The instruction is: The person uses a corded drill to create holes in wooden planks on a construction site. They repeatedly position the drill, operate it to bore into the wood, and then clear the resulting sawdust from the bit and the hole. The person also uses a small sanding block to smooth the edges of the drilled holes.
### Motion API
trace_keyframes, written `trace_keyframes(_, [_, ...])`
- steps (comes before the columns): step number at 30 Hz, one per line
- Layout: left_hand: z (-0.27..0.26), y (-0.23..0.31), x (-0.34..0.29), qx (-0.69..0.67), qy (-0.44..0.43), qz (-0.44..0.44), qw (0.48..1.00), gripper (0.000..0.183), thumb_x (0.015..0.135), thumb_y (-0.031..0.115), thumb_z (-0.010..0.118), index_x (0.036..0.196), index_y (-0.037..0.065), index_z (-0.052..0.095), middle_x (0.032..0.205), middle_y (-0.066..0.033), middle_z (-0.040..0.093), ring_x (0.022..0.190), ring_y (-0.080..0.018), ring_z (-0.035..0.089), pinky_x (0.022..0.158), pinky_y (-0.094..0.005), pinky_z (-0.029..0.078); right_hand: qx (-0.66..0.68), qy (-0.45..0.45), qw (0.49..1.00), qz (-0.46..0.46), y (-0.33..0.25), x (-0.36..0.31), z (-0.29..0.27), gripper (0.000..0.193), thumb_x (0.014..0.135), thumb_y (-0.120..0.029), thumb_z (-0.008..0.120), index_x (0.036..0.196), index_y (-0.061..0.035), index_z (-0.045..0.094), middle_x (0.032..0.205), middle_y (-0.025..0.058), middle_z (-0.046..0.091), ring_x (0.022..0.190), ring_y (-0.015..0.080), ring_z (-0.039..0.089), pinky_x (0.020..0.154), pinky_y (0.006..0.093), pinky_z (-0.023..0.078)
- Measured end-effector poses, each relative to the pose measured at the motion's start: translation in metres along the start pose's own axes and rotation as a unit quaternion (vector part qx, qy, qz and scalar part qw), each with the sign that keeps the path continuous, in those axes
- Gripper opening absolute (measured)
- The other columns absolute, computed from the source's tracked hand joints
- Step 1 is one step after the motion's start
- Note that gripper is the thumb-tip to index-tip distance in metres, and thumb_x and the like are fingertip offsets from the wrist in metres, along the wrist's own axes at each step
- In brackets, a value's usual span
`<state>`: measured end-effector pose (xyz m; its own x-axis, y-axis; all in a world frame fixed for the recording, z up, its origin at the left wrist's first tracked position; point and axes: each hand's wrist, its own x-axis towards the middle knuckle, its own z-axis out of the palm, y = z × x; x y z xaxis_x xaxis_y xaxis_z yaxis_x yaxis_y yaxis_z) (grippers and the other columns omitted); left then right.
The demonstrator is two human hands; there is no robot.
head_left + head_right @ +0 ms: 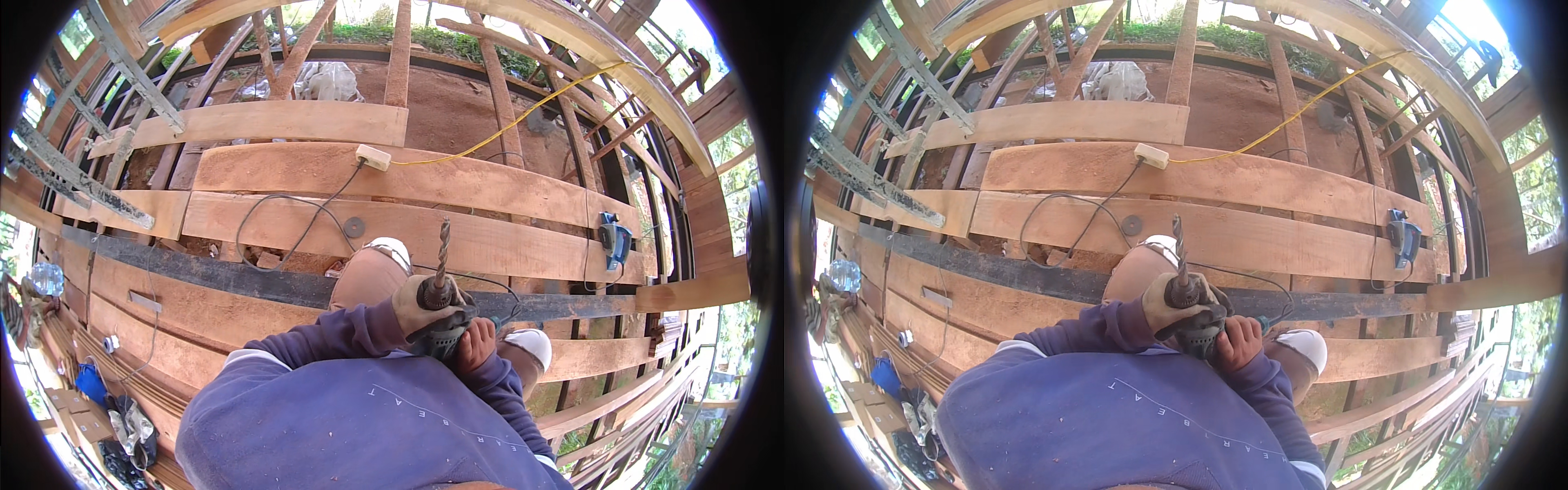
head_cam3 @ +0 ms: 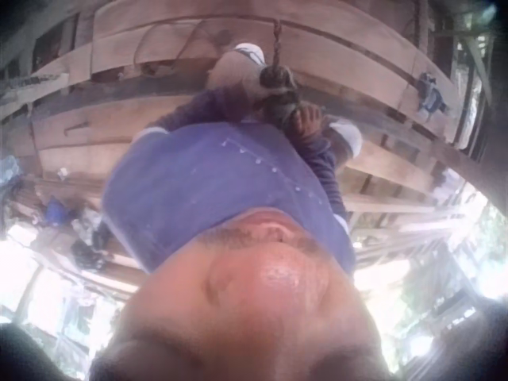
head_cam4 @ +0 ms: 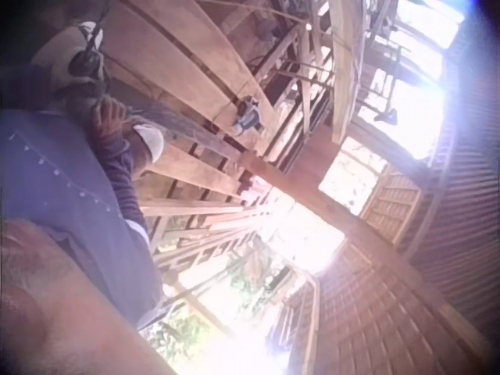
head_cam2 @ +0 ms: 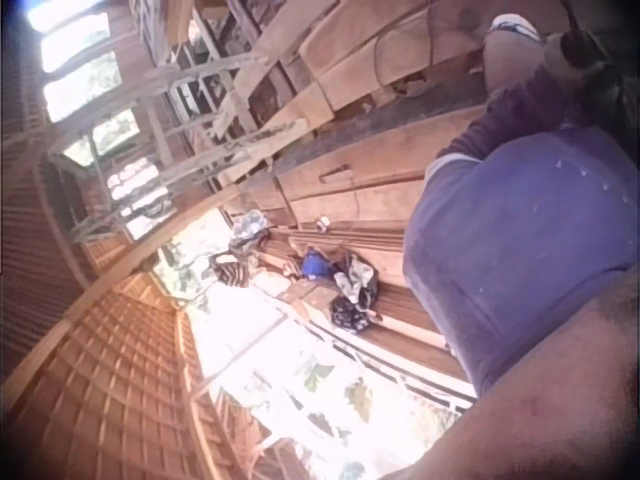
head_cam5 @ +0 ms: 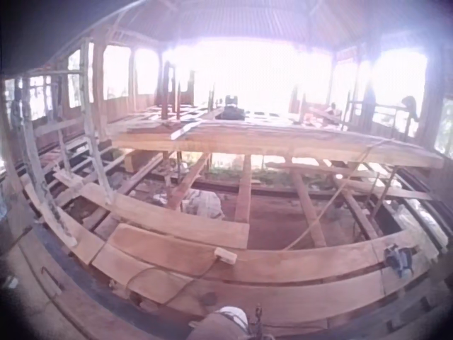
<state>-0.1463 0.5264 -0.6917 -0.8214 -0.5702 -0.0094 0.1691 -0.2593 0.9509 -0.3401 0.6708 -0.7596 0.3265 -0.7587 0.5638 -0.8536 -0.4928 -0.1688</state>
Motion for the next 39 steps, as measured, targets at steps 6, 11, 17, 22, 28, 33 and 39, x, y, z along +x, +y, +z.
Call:
trace_keyframes(6, [-0.001,0.001,-0.002,-0.011,0.009,-0.004,1.000,0.021,0.086,0.006,0.070,0.106,-0.001,0.067,0.103,-0.0105,0.072,0.094,-0.0148,0.066,0.086,-0.0302,0.054,0.004,-0.009,1.000,0.001,-0.002,0.003,0.003,0.065,0.083,-0.003,0.060,0.139,-0.0067,0.027,0.104,0.0162,0.058,0.085,0.0339,0.059,0.072,0.0502,0.044])
trace_keyframes(11, [-0.001,-0.004,-0.005,0.018,0.032,0.017,0.999,0.023,0.088,0.011,0.071,0.108,0.000,0.067,0.101,-0.0095,0.073,0.092,-0.0140,0.067,0.084,-0.0297,0.054,0.013,0.032,0.999,-0.030,-0.001,0.003,0.011,0.053,0.086,-0.009,0.061,0.130,0.0016,0.034,0.104,0.0225,0.060,0.081,0.0366,0.059,0.069,0.0508,0.044])
trace_keyframes(17, [0.014,0.008,-0.006,-0.002,0.054,-0.011,0.998,0.028,0.091,0.011,0.068,0.115,-0.001,0.062,0.107,-0.0123,0.070,0.098,-0.0160,0.065,0.089,-0.0316,0.052,0.052,-0.027,0.997,0.040,-0.001,0.001,0.010,0.052,0.087,-0.014,0.066,0.130,0.0049,0.044,0.110,0.0229,0.064,0.091,0.0392,0.065,0.078,0.0495,0.051])
trace_keyframes(22, [0.016,0.012,-0.006,-0.029,-0.033,0.165,0.985,0.036,0.094,0.008,0.059,0.128,-0.002,0.053,0.119,-0.0179,0.065,0.107,-0.0265,0.064,0.097,-0.0347,0.048,0.373,-0.141,0.882,0.251,0.007,0.004,0.014,0.034,0.097,-0.018,0.064,0.129,-0.0095,0.056,0.117,0.0076,0.066,0.104,0.0209,0.067,0.089,0.0356,0.054])
trace_keyframes(28, [0.024,0.038,-0.008,0.088,-0.017,0.038,0.995,0.041,0.090,0.012,0.064,0.128,-0.001,0.055,0.114,-0.0183,0.069,0.106,-0.0294,0.068,0.096,-0.0378,0.051,0.383,-0.123,0.879,0.257,-0.006,0.033,-0.001,0.032,0.099,-0.022,0.064,0.127,-0.0095,0.056,0.114,0.0022,0.064,0.105,0.0115,0.063,0.089,0.0297,0.052])
trace_keyframes(33, [0.027,0.043,-0.006,0.113,-0.020,0.058,0.992,0.045,0.085,0.013,0.073,0.126,0.002,0.058,0.107,-0.0143,0.073,0.099,-0.0263,0.072,0.091,-0.0354,0.054,0.340,-0.115,0.902,0.240,-0.010,0.036,-0.009,0.036,0.096,-0.024,0.066,0.127,-0.0090,0.056,0.117,0.0034,0.064,0.107,0.0140,0.062,0.093,0.0329,0.050])
trace_keyframes(39, [0.028,0.047,-0.007,0.156,-0.006,0.057,0.986,0.046,0.084,0.018,0.079,0.122,0.003,0.060,0.104,-0.0127,0.074,0.095,-0.0242,0.073,0.087,-0.0335,0.056,0.316,-0.117,0.909,0.245,-0.009,0.031,-0.012,0.041,0.093,-0.026,0.068,0.128,-0.0084,0.056,0.120,0.0049,0.064,0.110,0.0171,0.062,0.097,0.0368,0.047])
